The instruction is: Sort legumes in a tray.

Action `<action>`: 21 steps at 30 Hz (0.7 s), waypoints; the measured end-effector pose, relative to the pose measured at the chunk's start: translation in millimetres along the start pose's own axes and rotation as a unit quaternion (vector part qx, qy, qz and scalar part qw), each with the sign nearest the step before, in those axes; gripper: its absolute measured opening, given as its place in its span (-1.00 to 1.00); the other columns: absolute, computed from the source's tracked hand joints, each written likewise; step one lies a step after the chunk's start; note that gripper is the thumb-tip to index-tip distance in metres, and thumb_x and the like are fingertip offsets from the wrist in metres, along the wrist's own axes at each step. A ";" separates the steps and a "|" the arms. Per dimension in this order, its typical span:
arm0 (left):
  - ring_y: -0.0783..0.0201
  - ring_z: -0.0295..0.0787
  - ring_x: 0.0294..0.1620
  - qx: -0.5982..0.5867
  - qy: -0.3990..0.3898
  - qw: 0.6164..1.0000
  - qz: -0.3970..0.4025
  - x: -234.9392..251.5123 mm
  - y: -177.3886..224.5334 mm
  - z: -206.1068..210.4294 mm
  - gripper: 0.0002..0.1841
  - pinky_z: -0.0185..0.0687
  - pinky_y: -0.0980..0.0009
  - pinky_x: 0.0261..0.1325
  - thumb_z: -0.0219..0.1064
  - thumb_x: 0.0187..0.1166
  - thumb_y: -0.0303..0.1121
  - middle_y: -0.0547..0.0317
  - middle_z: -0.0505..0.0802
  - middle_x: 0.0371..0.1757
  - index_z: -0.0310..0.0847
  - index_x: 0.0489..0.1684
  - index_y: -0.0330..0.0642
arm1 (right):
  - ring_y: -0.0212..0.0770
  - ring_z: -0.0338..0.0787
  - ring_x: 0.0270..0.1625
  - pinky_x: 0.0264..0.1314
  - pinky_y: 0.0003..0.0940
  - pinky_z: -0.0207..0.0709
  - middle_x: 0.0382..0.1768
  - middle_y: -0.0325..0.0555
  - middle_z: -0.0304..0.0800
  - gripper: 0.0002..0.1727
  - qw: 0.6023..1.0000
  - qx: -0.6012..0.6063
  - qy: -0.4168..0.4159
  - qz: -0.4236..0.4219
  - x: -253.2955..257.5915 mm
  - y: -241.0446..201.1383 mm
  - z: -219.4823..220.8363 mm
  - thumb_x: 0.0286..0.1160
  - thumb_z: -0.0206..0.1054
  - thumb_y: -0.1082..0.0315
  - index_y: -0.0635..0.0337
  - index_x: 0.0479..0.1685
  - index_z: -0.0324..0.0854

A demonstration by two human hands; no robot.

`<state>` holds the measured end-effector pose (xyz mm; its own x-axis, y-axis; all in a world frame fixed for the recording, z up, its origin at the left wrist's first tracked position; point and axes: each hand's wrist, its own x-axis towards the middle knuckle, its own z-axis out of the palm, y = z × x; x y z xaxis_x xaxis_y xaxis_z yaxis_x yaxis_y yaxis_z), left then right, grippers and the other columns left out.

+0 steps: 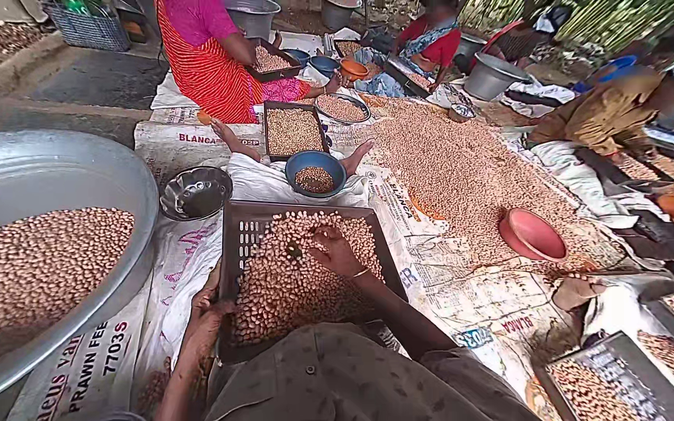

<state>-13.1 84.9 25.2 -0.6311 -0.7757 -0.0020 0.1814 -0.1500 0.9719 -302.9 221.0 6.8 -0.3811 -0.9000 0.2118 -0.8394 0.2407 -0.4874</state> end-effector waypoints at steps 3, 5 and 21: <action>0.64 0.75 0.16 -0.042 0.055 0.996 -0.062 -0.4 -21.1 -7.0 -0.03 0.69 0.65 0.14 0.14 -0.01 -0.69 0.26 0.74 0.43 0.17 0.77 -0.29 | 0.34 0.22 0.78 0.79 0.29 0.03 0.67 0.31 0.39 -0.36 0.976 0.098 -0.187 -0.046 -45.8 1.5 -14.2 0.40 0.50 0.02 0.07 0.49 0.67; 0.64 0.73 0.19 -0.033 0.049 0.996 -0.062 3.5 -15.4 1.1 -0.05 0.66 0.66 0.16 0.12 0.02 -0.69 0.22 0.71 0.47 0.16 0.77 -0.29 | 0.37 0.06 0.84 0.80 0.35 -0.04 0.77 0.31 0.21 -0.29 0.964 0.103 -0.226 -0.094 -57.4 -30.6 -3.9 0.46 0.49 -0.01 -0.01 0.64 0.53; 0.61 0.70 0.26 -0.072 0.041 0.994 -0.075 8.1 -26.3 -1.6 -0.02 0.66 0.63 0.19 0.08 0.03 -0.72 0.19 0.64 0.57 0.09 0.81 -0.26 | 0.36 0.00 0.88 0.80 0.42 -0.09 0.83 0.29 0.09 -0.35 0.956 0.098 -0.247 -0.124 -50.6 -31.3 7.9 0.53 0.44 0.00 -0.11 0.65 0.54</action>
<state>-21.7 81.6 -0.7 -0.5965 -0.7848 -0.1683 0.2001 -0.3485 0.9157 -254.3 256.1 4.6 0.0897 -0.9941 -0.0617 -0.7732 -0.0305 -0.6334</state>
